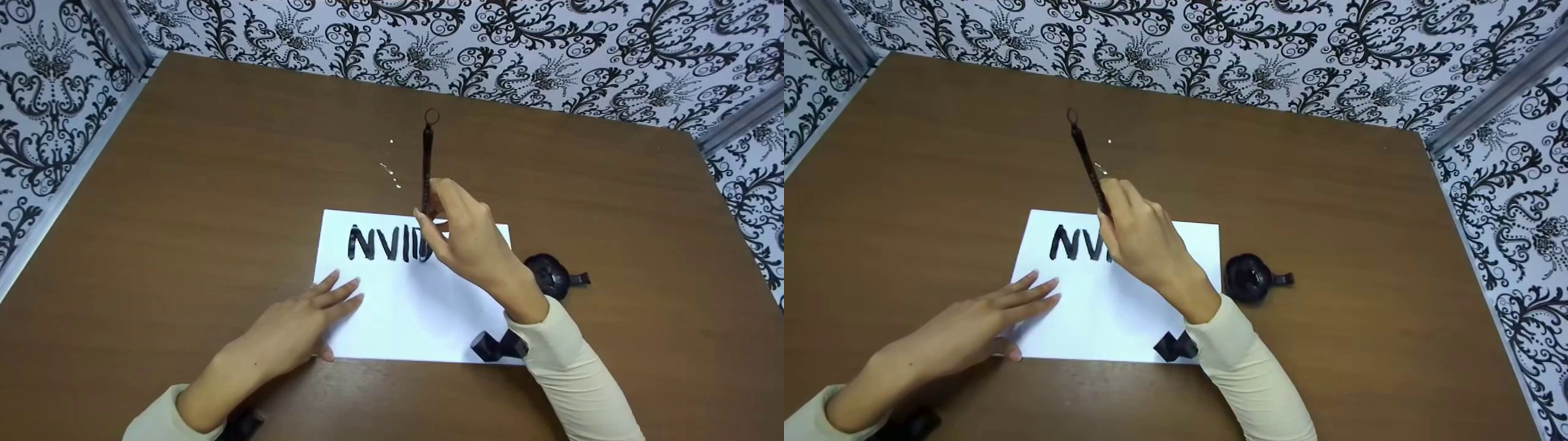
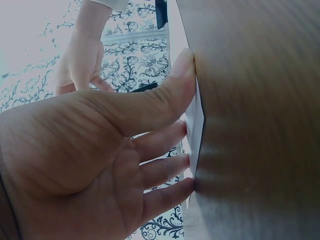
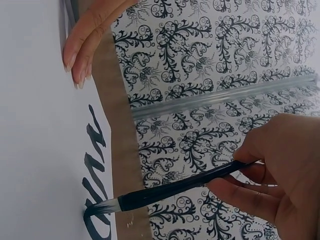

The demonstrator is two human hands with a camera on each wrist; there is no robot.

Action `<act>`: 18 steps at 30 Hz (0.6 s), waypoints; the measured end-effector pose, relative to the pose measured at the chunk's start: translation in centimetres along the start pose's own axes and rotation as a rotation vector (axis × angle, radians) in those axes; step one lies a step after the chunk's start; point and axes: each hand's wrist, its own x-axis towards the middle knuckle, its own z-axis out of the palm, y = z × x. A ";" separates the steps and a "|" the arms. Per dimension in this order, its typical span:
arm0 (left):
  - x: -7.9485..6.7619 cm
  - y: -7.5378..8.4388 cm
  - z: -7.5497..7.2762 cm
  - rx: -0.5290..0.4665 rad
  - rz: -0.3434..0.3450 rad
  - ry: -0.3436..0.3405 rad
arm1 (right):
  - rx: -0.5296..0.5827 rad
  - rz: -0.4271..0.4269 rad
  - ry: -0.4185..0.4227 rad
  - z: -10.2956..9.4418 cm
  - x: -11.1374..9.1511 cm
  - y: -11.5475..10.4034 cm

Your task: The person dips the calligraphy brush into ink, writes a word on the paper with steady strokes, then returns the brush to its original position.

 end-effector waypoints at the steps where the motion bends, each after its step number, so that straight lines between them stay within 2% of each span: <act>1: 0.0 0.0 0.0 0.001 -0.001 -0.002 | 0.006 -0.003 0.003 0.1 0.0 0.0; 18: 0.1 -0.1 0.1 -0.012 -0.014 -0.015 | 0.087 -0.040 0.060 0.7 0.0 -0.6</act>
